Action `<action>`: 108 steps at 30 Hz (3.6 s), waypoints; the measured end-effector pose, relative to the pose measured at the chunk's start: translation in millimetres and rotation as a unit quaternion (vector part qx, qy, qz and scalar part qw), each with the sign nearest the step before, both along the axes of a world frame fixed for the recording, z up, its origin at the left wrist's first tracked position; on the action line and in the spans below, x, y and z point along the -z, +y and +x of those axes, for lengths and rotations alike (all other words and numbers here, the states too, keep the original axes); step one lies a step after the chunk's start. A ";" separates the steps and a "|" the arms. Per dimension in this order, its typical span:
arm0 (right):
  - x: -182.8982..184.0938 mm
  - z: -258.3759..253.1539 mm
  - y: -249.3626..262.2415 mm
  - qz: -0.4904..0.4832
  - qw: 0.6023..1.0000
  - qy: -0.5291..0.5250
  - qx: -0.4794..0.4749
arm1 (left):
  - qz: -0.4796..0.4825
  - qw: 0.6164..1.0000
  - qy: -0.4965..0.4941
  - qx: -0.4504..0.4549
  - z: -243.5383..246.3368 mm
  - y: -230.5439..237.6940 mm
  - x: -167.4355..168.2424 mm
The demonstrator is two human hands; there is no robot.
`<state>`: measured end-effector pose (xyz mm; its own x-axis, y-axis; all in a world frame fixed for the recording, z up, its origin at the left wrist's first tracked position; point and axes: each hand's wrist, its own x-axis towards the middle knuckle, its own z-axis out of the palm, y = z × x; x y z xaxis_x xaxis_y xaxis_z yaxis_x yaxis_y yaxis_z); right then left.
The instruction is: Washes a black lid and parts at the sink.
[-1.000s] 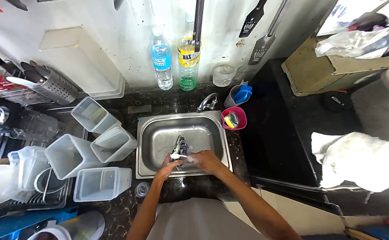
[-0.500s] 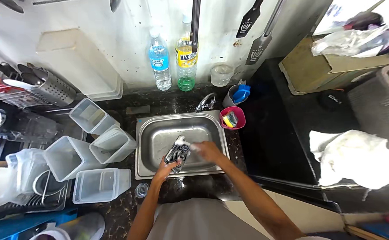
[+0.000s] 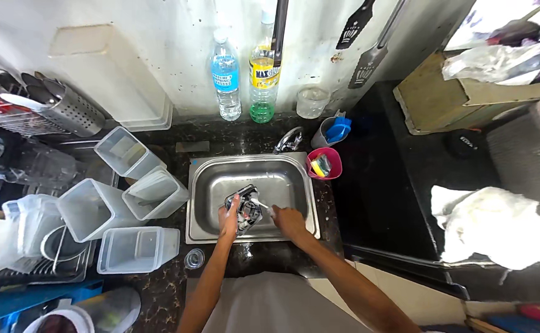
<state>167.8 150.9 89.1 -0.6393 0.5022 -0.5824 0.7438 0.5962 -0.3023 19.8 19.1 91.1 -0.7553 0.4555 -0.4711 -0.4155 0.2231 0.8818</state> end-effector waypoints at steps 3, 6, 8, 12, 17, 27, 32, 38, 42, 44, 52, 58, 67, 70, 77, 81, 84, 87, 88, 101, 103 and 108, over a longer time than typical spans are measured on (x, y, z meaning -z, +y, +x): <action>-16.4 1.5 -26.9 0.008 0.997 -0.054 0.048 | -0.023 0.999 0.033 0.006 5.7 3.7 4.8; -15.2 4.0 -37.5 0.056 0.994 -0.055 0.078 | -0.041 0.999 0.014 -0.033 5.1 10.5 3.9; -10.5 9.9 -49.4 0.051 0.994 -0.070 0.064 | -0.046 0.997 0.009 -0.056 4.5 14.1 2.3; -26.1 6.6 -57.5 -0.031 0.994 -0.093 0.052 | -0.047 0.997 0.050 -0.035 1.5 23.7 5.5; -69.5 -11.5 -55.8 -0.071 0.993 -0.096 -0.009 | -0.072 0.989 0.114 -0.061 2.0 25.1 10.1; -56.5 -25.9 -49.8 -0.025 0.996 -0.065 -0.062 | -0.042 0.989 0.074 -0.119 -22.7 15.7 9.1; -81.0 -27.2 -69.3 -0.074 0.992 -0.041 -0.089 | -0.026 0.986 0.121 -0.115 -8.3 17.8 22.6; -63.9 -36.2 -46.3 -0.310 0.945 0.071 0.076 | 0.205 0.965 0.046 -0.155 -13.6 9.2 28.8; -82.6 -38.8 -55.7 -0.136 0.990 0.019 0.015 | 0.256 0.950 -0.102 -0.149 -1.5 15.4 22.3; -85.8 -30.4 -56.1 -0.092 0.995 -0.015 -0.025 | 0.274 0.941 -0.112 -0.165 -2.8 15.3 24.2; -87.2 -33.4 -76.9 -0.067 0.998 -0.004 -0.019 | 0.209 0.945 -0.141 -0.207 -6.1 17.0 12.8; -110.0 -43.0 -68.5 -0.067 0.997 0.027 -0.042 | 0.202 0.955 -0.123 -0.179 -8.8 15.3 6.8; -97.7 -61.8 -46.4 -0.315 0.941 0.113 0.058 | 0.050 0.967 0.209 -0.140 3.7 0.0 22.5; -94.4 -59.1 -42.4 -0.376 0.915 0.120 0.080 | -0.003 0.927 0.367 -0.083 -10.0 -10.5 35.1; -34.6 -48.7 -5.3 -0.672 0.662 0.134 0.303 | 0.059 0.869 0.491 -0.030 -35.3 -16.9 36.0; -77.3 -52.3 -45.9 -0.381 0.895 0.190 0.133 | -0.015 0.926 0.376 -0.020 -23.5 -0.7 15.6; -76.4 -51.2 -58.1 -0.134 0.983 0.128 -0.006 | -0.038 0.976 0.186 -0.107 -21.2 18.0 -4.7; -66.2 -40.5 -35.9 -0.046 0.991 0.118 -0.039 | -0.092 0.977 0.173 -0.088 -29.9 19.5 -8.0; -68.1 -38.7 -27.5 -0.031 0.991 0.120 -0.041 | -0.126 0.972 0.190 -0.062 -32.4 16.7 -7.0; -47.3 -37.2 -6.7 -0.014 0.978 0.167 -0.125 | -0.217 0.955 0.205 0.001 -20.5 13.5 -5.1; -41.7 -36.5 -3.4 -0.012 0.976 0.186 -0.109 | -0.221 0.956 0.191 0.005 -22.7 13.3 -10.9; -34.2 -39.9 -1.9 -0.061 0.978 0.191 -0.054 | -0.201 0.959 0.195 -0.040 -19.9 10.3 -2.5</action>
